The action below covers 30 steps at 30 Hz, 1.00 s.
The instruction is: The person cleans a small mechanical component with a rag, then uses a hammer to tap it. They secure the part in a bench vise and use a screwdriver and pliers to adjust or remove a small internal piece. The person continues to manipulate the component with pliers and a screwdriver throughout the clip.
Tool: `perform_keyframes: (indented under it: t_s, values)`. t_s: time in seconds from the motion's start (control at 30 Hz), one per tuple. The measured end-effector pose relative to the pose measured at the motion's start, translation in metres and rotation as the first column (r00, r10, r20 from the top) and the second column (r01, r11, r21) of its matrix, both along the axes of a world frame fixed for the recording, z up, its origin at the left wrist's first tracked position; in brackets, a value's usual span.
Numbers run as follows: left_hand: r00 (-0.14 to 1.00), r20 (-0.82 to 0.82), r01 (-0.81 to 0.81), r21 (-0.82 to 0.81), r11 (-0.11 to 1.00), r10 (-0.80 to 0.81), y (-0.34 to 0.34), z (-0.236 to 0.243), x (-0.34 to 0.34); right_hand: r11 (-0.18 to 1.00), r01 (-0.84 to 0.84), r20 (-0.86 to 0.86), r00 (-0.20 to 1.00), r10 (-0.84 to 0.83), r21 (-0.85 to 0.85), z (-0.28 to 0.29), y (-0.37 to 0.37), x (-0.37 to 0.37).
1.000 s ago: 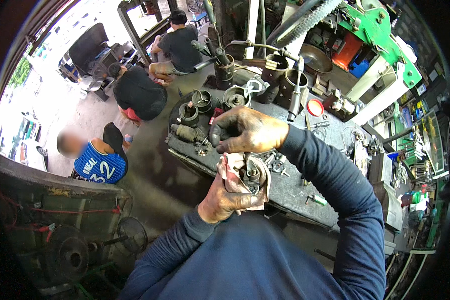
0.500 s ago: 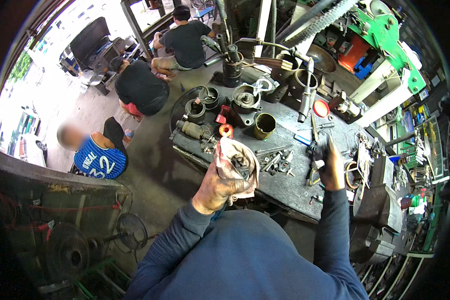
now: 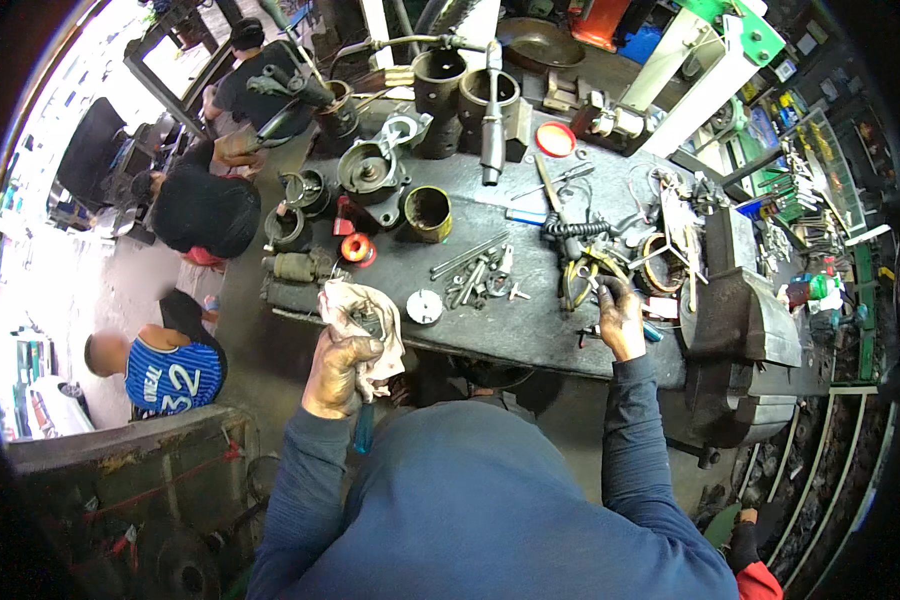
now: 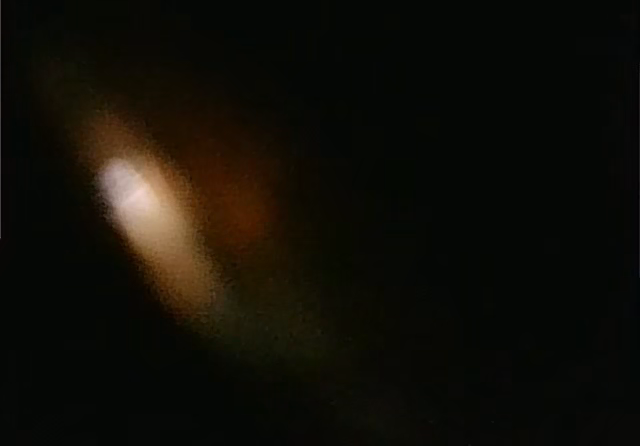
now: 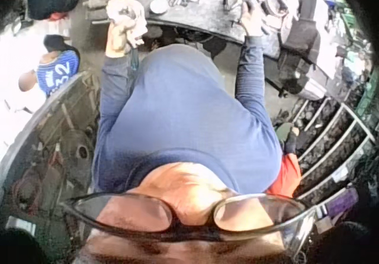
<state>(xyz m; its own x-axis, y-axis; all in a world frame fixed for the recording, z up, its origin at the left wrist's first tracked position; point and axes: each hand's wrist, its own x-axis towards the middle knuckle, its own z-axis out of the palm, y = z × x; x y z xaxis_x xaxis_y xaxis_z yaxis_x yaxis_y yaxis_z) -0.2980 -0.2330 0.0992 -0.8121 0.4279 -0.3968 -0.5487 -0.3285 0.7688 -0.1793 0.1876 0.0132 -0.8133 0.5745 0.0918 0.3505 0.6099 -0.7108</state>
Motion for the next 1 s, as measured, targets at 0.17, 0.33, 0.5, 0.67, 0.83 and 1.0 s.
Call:
perform_keyframes:
  t_s: [0.17, 0.33, 0.5, 0.67, 0.83, 1.0]
  values:
    - [0.999, 0.022, 0.043, 0.056, 0.997, -0.045, 0.007, 0.006, 0.005, 0.969, -0.135, 0.064, 0.99, 0.124, 0.207, -0.048, -0.016, -0.01]
    - [1.0, 0.002, 0.009, 0.004, 1.0, -0.009, 0.002, 0.021, 0.021, 0.894, -0.165, -0.019, 0.982, 0.19, 0.417, 0.026, -0.085, -0.061]
    - [0.998, 0.041, 0.055, 0.048, 0.997, -0.057, -0.001, 0.018, 0.027, 0.579, -0.778, -0.191, 0.624, 0.758, -0.245, 0.115, -0.173, -0.087]
    - [0.985, 0.088, 0.144, 0.021, 0.989, -0.145, -0.007, 0.01, 0.035, 0.341, -0.766, -0.107, 0.467, 0.878, -0.544, 0.131, -0.191, -0.11]
    - [0.985, 0.104, 0.142, -0.017, 0.99, -0.14, -0.001, 0.023, 0.043, 0.269, -0.794, -0.036, 0.342, 0.939, -0.545, 0.126, -0.19, -0.11]
    - [0.967, 0.161, 0.211, -0.085, 0.974, -0.195, -0.009, 0.006, 0.044, 0.271, -0.75, 0.007, 0.335, 0.942, -0.603, 0.112, -0.188, -0.106]
